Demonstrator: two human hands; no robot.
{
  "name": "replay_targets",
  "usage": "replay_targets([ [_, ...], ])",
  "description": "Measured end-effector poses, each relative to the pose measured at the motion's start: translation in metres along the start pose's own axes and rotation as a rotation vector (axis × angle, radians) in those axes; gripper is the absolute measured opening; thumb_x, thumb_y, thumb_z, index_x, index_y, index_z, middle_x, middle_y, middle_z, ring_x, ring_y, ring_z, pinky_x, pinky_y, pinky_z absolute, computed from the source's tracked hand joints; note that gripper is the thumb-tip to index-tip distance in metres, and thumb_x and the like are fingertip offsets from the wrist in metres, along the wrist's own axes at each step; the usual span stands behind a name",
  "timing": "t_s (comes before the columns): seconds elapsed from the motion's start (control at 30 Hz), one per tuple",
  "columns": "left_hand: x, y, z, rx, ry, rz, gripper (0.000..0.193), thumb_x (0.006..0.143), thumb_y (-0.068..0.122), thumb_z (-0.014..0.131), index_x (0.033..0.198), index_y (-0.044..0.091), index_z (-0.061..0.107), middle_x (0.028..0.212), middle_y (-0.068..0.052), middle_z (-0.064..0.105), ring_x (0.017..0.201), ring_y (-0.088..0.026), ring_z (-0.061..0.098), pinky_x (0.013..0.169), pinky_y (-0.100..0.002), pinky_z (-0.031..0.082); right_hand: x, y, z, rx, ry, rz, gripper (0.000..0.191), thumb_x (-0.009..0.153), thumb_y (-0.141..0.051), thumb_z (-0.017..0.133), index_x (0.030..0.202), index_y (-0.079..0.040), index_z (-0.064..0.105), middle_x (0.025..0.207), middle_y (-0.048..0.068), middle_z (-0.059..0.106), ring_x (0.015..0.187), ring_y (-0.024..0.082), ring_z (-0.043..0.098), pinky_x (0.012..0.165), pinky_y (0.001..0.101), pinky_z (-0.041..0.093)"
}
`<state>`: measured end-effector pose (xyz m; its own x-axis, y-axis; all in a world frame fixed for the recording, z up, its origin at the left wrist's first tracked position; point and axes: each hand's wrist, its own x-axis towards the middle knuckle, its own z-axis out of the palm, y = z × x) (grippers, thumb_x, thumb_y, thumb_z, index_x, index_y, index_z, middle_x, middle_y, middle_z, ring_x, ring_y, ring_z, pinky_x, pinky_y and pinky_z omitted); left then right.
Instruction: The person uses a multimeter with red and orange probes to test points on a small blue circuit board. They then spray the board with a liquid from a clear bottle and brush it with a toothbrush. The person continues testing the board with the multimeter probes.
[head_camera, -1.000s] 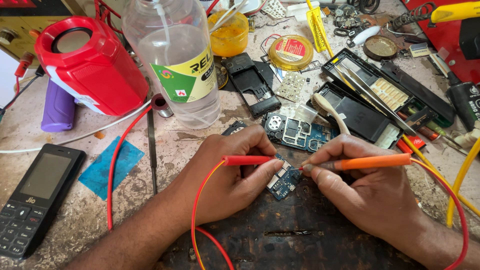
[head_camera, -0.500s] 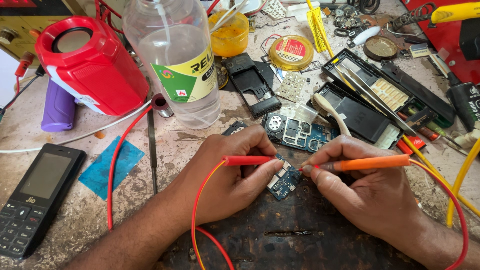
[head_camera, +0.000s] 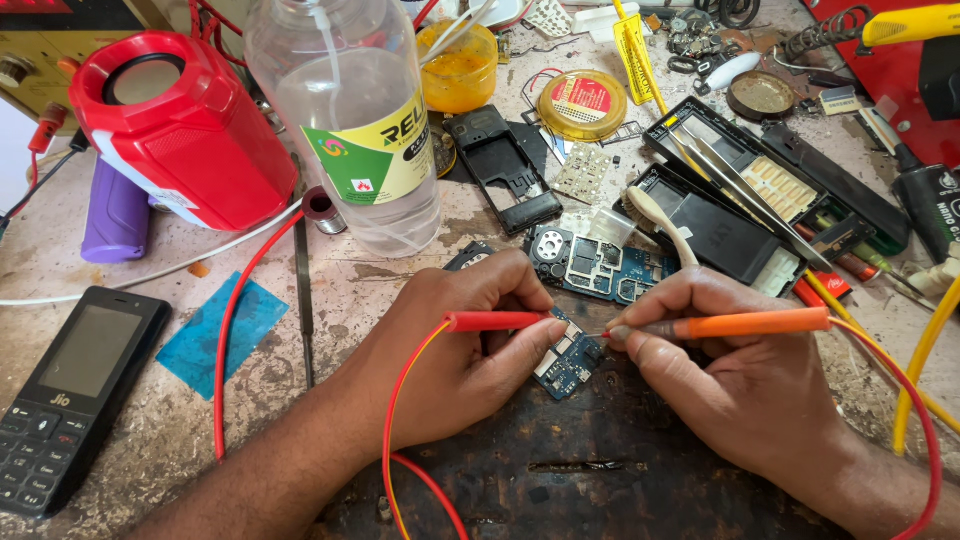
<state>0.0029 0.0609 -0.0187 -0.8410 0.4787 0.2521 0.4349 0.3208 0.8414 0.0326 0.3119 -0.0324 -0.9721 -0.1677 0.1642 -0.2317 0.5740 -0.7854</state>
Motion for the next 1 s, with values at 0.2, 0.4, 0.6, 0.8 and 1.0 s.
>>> replay_targets([
  [0.2,-0.0005,0.0002,-0.0008,-0.005,0.002,0.001,0.018,0.089,0.02,0.076,0.092,0.006,0.066,0.067,-0.005,0.07,0.057,-0.01,0.066,0.05,-0.029,0.049,0.0002,-0.0027,-0.001,-0.016,0.001,0.013,0.011,0.084,-0.008,0.072,0.094,-0.004,0.073,0.089,0.003,0.074,0.08,0.006,0.072,0.07,0.0231,0.058],
  [0.4,-0.0002,0.0001,-0.0006,-0.003,0.004,0.006,0.017,0.088,0.019,0.076,0.092,0.006,0.066,0.067,-0.005,0.07,0.056,-0.01,0.066,0.05,-0.029,0.05,0.0008,-0.0039,-0.0004,-0.029,0.009,0.007,0.009,0.084,-0.009,0.073,0.093,-0.005,0.074,0.088,0.003,0.074,0.079,0.007,0.07,0.069,0.0233,0.057],
  [0.6,-0.0002,-0.0007,0.0,-0.006,0.012,0.031,0.018,0.089,0.019,0.076,0.093,0.006,0.065,0.068,-0.005,0.069,0.057,-0.01,0.066,0.051,-0.029,0.05,0.0007,-0.003,-0.0004,-0.04,0.0,0.0,0.01,0.083,-0.009,0.073,0.092,-0.005,0.074,0.087,0.002,0.073,0.077,0.006,0.069,0.067,0.0228,0.056],
  [0.8,-0.0005,-0.0011,0.0,-0.003,0.005,0.013,0.018,0.088,0.019,0.076,0.093,0.006,0.065,0.068,-0.006,0.069,0.057,-0.01,0.066,0.051,-0.029,0.049,0.0006,-0.0028,-0.0006,-0.029,-0.003,0.004,0.01,0.084,-0.009,0.073,0.093,-0.005,0.074,0.085,0.001,0.076,0.078,0.006,0.069,0.068,0.0228,0.056],
  [1.0,-0.0003,-0.0011,-0.0002,-0.002,0.011,0.03,0.018,0.089,0.019,0.076,0.092,0.006,0.065,0.068,-0.005,0.069,0.057,-0.01,0.066,0.051,-0.029,0.05,0.0004,-0.0032,-0.0008,-0.045,0.0,-0.01,0.009,0.083,-0.009,0.073,0.092,-0.005,0.074,0.087,0.002,0.073,0.078,0.006,0.069,0.068,0.0228,0.056],
])
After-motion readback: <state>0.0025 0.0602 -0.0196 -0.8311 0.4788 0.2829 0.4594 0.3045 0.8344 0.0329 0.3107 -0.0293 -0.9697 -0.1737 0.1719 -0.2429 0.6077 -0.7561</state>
